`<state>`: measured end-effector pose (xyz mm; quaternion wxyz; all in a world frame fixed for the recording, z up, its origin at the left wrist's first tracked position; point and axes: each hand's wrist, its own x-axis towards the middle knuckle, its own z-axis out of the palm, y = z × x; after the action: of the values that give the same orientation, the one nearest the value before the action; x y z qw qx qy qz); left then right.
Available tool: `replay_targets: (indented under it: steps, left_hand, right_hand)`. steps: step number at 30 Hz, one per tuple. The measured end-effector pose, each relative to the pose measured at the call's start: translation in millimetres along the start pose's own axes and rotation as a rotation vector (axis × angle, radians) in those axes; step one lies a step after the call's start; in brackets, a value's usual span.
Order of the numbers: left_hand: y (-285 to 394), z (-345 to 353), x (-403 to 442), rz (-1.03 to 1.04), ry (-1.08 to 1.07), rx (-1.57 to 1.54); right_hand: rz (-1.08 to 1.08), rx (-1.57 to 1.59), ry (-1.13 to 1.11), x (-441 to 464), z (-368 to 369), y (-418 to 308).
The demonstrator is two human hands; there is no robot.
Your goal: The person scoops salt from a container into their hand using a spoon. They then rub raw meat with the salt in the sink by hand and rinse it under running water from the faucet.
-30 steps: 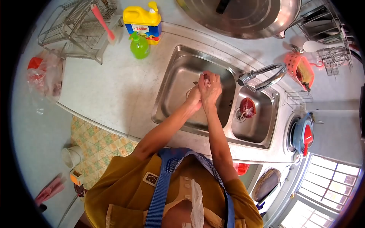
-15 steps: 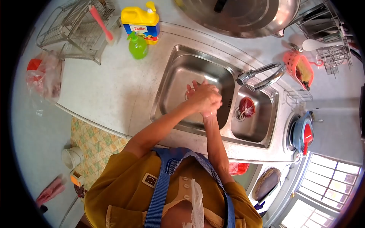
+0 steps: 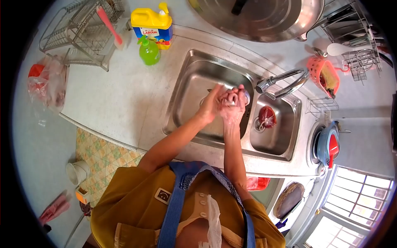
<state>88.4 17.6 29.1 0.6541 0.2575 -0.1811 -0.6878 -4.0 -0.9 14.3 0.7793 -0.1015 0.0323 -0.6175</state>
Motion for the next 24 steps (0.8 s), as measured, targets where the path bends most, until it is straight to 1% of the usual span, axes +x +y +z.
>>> replay_targets:
  steps: [1,2,3,4,5,6,7,9,11,13,14,15,16,17,18,19,20,21,22,23,24]
  left_hand:
    - [-5,-5,-3,-0.465,-0.084,-0.611]
    - [-15,-14,-2,-0.453,-0.174,-0.574]
    - [-31,-31,7,-0.452,-0.165,-0.573]
    - [-48,-50,25,-0.396,-0.174,-0.521]
    - [-43,-47,28,-0.402,-0.288,-0.577]
    - [-37,-43,30,-0.41,-0.404,-0.627]
    - [-36,-39,25,-0.407,-0.407,-0.631]
    - [-40,-34,12,-0.426,-0.272,-0.678]
    - [-43,-38,9,-0.43,-0.264,-0.687]
    - [-50,-54,14,0.038,-0.348,-0.209]
    - [-50,-50,14,-0.283,-0.133,-0.556]
    - [-54,-58,16,-0.28,-0.131,-0.548]
    - [-64,-71,21,-0.273,-0.052,-0.412]
    - [-70,-76,26,-0.265,0.02,-0.279]
    - [-60,-53,23,-0.278,0.178,-0.281]
    - [-55,-38,25,-0.276,0.174,-0.285]
    - [-53,-29,25,-0.135,0.325,-0.164]
    - [-50,-21,23,0.006,0.473,-0.04]
    - [-46,-13,23,-0.003,0.52,-0.003]
    - [-42,-18,23,-0.005,0.517,-0.003]
    - [-36,-28,22,-0.035,0.384,0.101]
  right_hand:
    - [0.002,0.0,-0.002,2,4,-5]
    - [-0.032,-0.567,0.086,4,12,-10]
    - [-0.059,-1.134,0.177,2,17,-12]
    - [-0.233,-1.572,-0.042,2,11,-10]
    - [-0.424,-1.996,-0.294,5,15,-7]
    - [-0.424,-2.001,-0.302,6,19,-5]
    - [-0.485,-2.069,-0.318,3,23,-1]
    - [-0.612,-2.2,-0.341,-5,52,15]
    - [-0.741,-2.328,-0.346,-15,75,27]
    - [-0.804,-2.386,-0.344,-13,69,26]
    - [-0.713,-2.4,-0.274,1,52,20]
    - [-0.621,-2.409,-0.207,13,38,19]
    - [-0.607,-2.326,-0.128,19,31,22]
    - [-0.615,-2.324,-0.126,23,24,24]
    - [-0.574,-2.061,0.079,27,14,25]
    - [-0.523,-1.787,0.26,30,4,24]
    - [-0.444,-1.527,0.331,32,-8,18]
    - [-0.444,-1.526,0.337,29,-14,14]
    - [-0.284,-0.992,0.369,26,-19,9]
    - [-0.125,-0.457,0.377,24,-22,4]
    - [-0.036,-0.306,0.421,19,-24,-2]
